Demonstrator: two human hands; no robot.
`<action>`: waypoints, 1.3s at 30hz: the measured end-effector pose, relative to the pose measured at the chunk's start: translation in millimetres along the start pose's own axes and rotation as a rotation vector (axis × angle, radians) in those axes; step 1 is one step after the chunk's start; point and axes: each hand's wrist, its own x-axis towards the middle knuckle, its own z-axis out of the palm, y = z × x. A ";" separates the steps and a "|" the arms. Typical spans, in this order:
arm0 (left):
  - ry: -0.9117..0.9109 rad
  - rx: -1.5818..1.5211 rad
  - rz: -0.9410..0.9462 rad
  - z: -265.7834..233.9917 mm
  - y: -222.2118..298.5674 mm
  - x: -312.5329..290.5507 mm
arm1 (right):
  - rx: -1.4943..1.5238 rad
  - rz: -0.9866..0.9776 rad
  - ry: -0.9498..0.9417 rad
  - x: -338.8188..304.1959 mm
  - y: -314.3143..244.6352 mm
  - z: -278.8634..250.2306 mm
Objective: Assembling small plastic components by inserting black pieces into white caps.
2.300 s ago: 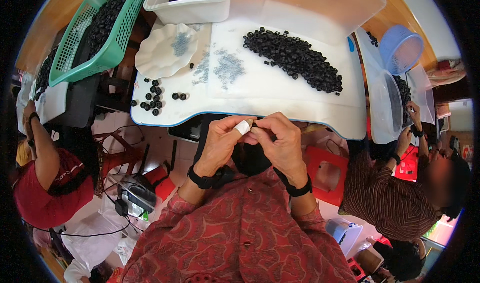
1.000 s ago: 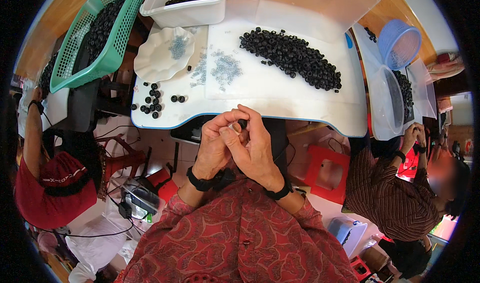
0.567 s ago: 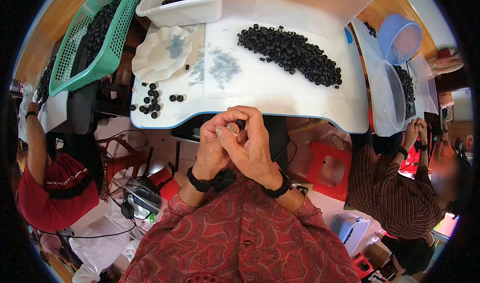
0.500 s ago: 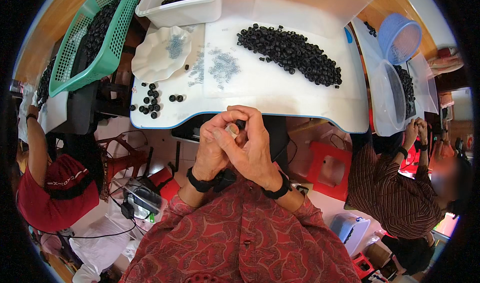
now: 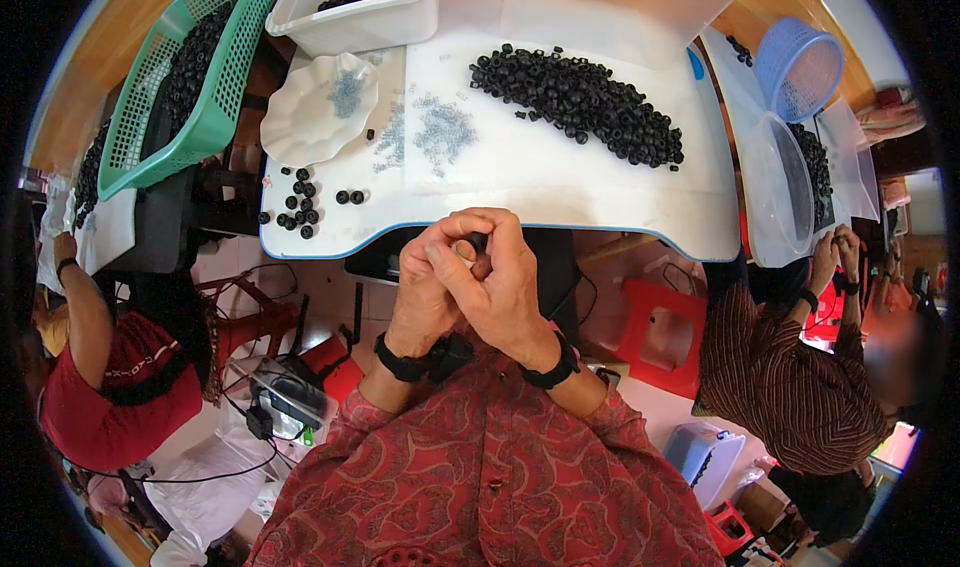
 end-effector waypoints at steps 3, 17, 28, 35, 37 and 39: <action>-0.052 -0.032 0.009 3.5 7.5 1.4 | -0.013 -0.029 -0.013 -1.6 0.5 -4.1; 0.104 -0.019 -0.081 -3.1 5.1 3.0 | 0.237 -0.183 -0.012 -3.1 8.5 -22.1; 0.124 0.452 0.053 24.2 12.1 2.4 | 0.443 0.002 0.097 -3.9 24.6 -34.3; 0.090 0.455 0.075 29.0 7.9 1.2 | 0.018 -0.272 0.303 -4.7 16.4 -32.0; 0.097 0.494 0.047 30.5 8.1 2.6 | 0.028 -0.238 0.310 -8.6 21.1 -31.8; 0.093 0.506 0.043 30.3 8.1 5.4 | 0.080 -0.194 0.299 -6.5 19.6 -32.8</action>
